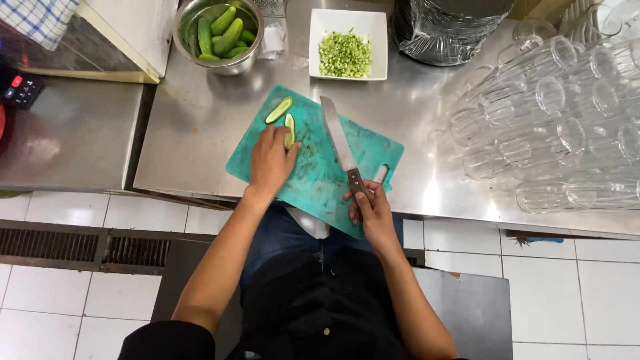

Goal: The person chops cucumber slices into small pieces on a teal cutting board using a knife. They periodically scrape the chopped cucumber into a white bowl and continue chopping additional slices.

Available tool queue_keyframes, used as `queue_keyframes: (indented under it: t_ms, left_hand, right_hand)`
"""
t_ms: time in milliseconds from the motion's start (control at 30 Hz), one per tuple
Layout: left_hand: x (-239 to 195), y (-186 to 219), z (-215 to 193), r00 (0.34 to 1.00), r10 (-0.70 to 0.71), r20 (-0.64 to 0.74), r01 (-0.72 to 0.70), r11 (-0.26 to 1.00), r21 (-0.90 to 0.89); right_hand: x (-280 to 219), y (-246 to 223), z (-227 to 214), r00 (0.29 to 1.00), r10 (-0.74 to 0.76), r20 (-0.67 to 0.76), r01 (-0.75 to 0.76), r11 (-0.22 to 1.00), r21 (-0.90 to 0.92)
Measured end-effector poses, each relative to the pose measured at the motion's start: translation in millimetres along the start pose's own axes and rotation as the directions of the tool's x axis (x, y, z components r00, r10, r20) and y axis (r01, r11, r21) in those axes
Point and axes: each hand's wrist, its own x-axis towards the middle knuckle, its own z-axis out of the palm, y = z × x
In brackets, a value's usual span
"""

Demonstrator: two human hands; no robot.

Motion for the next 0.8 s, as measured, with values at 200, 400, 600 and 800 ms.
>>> queue_keyframes:
  t_ms: [200, 400, 600, 800]
  left_hand:
    - [9, 3, 15, 0.972, 0.212, 0.099, -0.216, 0.976, 0.030]
    - [17, -12, 31, 0.961, 0.267, 0.077, -0.267, 0.964, -0.006]
    - [17, -9, 31, 0.931, 0.363, 0.028, -0.364, 0.931, 0.026]
    - [22, -14, 45, 0.918, 0.372, 0.139, -0.379, 0.925, 0.031]
  right_hand:
    - [12, 14, -10, 0.999, -0.048, -0.026, 0.047, 0.998, -0.048]
    - [14, 6, -13, 0.996, -0.075, -0.041, 0.073, 0.996, -0.050]
    - [15, 1, -10, 0.997, -0.074, -0.037, 0.071, 0.994, -0.084]
    - [17, 6, -11, 0.997, -0.075, -0.013, 0.073, 0.990, -0.118]
